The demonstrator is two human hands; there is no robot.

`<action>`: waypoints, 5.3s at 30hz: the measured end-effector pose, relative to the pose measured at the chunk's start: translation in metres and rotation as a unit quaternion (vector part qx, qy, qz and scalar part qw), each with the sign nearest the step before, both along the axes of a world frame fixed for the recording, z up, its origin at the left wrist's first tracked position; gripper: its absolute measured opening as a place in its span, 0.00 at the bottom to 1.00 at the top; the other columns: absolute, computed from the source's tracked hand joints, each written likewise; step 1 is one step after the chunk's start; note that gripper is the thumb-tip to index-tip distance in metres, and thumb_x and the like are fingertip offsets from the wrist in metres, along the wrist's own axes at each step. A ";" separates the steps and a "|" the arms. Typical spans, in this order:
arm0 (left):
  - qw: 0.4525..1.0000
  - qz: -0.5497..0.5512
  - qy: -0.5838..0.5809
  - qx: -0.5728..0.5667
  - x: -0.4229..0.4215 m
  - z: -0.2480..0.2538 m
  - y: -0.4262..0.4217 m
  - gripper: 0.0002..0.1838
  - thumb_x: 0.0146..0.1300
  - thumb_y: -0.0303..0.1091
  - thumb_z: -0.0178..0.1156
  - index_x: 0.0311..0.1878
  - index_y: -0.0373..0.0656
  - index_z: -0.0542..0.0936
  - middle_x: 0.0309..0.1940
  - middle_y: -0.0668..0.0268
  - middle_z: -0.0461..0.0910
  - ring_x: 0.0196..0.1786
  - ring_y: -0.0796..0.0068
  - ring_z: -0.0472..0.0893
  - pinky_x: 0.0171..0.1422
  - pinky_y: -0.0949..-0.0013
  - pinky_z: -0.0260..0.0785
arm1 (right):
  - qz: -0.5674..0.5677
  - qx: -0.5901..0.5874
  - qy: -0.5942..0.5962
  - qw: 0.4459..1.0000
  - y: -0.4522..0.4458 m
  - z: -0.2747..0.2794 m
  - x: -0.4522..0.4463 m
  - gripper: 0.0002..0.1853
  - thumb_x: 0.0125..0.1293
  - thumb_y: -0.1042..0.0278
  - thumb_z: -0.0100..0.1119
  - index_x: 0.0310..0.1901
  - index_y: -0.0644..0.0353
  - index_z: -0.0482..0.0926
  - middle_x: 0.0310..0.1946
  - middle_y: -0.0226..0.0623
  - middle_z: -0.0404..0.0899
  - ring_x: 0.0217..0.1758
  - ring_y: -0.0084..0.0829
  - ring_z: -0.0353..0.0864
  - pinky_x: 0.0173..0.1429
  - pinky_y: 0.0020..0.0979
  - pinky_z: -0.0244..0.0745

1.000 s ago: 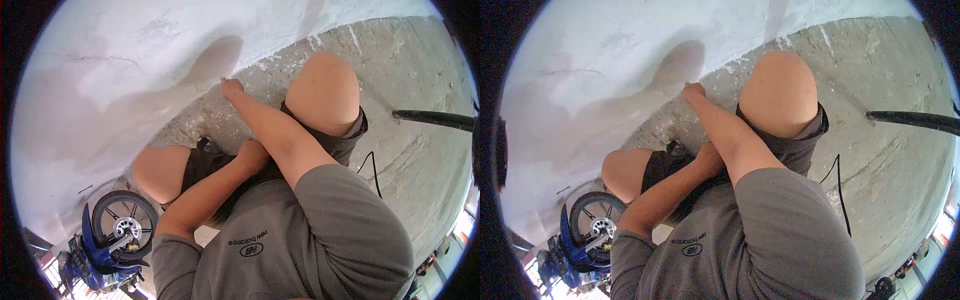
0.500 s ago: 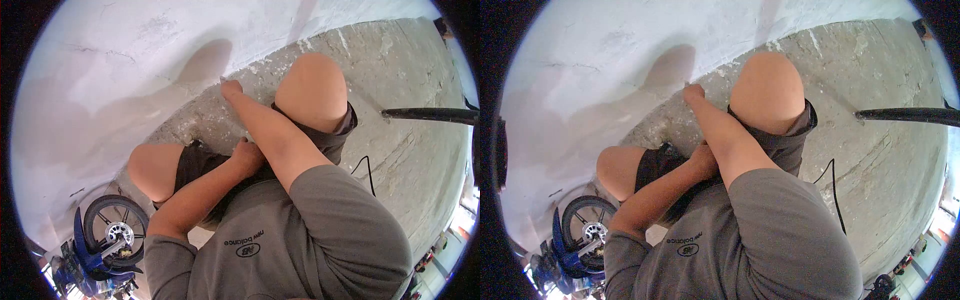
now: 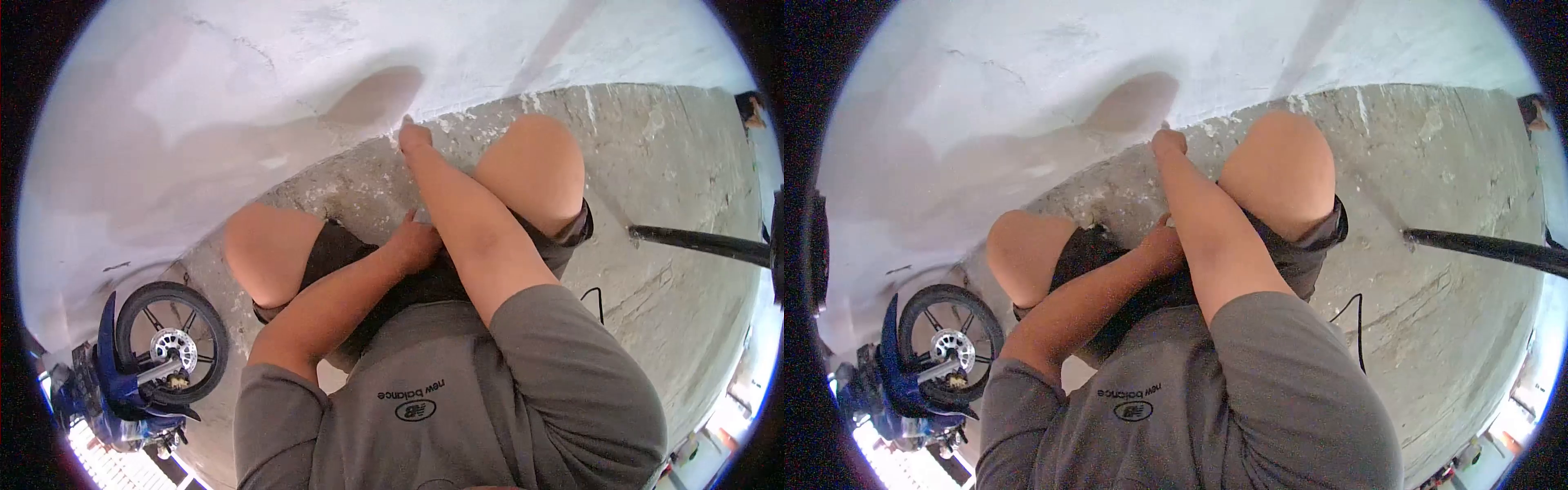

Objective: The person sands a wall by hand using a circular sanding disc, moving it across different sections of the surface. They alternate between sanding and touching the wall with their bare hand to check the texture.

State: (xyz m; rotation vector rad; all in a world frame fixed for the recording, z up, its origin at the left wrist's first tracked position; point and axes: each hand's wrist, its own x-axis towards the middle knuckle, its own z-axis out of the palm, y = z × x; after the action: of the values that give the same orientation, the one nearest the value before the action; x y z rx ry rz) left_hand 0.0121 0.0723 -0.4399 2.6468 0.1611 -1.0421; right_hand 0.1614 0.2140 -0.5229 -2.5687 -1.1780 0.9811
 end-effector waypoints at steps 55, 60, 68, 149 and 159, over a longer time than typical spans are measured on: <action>0.907 0.154 -0.356 -0.166 0.030 0.166 0.119 0.05 0.58 0.28 0.60 0.36 0.41 0.75 0.33 0.56 0.79 0.44 0.52 0.81 0.67 0.45 0.67 | -0.369 0.739 0.021 0.563 -0.004 0.254 0.256 0.27 0.81 0.58 0.42 0.72 0.67 0.64 0.71 0.43 0.67 0.68 0.30 0.69 0.70 0.30 0.64; 0.913 0.147 -0.352 -0.146 0.033 0.155 0.119 0.05 0.58 0.27 0.59 0.37 0.40 0.75 0.34 0.55 0.79 0.44 0.50 0.81 0.66 0.46 0.68 | -0.333 0.757 0.027 0.562 0.005 0.255 0.232 0.28 0.81 0.57 0.41 0.73 0.68 0.62 0.76 0.45 0.60 0.74 0.33 0.64 0.75 0.32 0.60; 0.903 0.141 -0.380 -0.139 0.031 0.155 0.119 0.05 0.57 0.27 0.59 0.37 0.40 0.75 0.33 0.55 0.80 0.44 0.50 0.81 0.65 0.47 0.68 | -0.337 0.734 -0.059 0.587 0.002 0.249 0.259 0.26 0.80 0.63 0.38 0.71 0.75 0.62 0.75 0.55 0.58 0.80 0.47 0.55 0.79 0.37 0.54; 0.889 0.142 -0.413 -0.141 0.010 0.159 0.100 0.06 0.61 0.29 0.57 0.39 0.39 0.77 0.35 0.56 0.81 0.43 0.53 0.83 0.58 0.52 0.69 | -0.270 0.719 -0.094 0.634 0.017 0.319 0.147 0.26 0.80 0.60 0.43 0.71 0.70 0.65 0.68 0.60 0.68 0.71 0.46 0.71 0.71 0.38 0.68; 0.901 0.147 -0.389 -0.127 0.012 0.158 0.101 0.07 0.62 0.28 0.54 0.41 0.39 0.78 0.37 0.55 0.83 0.45 0.53 0.84 0.67 0.46 0.66 | -0.295 0.723 -0.027 0.624 0.016 0.293 0.182 0.28 0.81 0.58 0.36 0.74 0.70 0.60 0.76 0.55 0.57 0.78 0.46 0.61 0.73 0.35 0.63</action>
State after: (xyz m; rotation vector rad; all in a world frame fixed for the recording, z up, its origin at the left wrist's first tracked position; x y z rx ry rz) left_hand 0.0244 0.1737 -0.2822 2.4720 0.2184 0.1200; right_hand 0.3434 0.2300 -0.2297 -1.3218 -0.5053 -0.2734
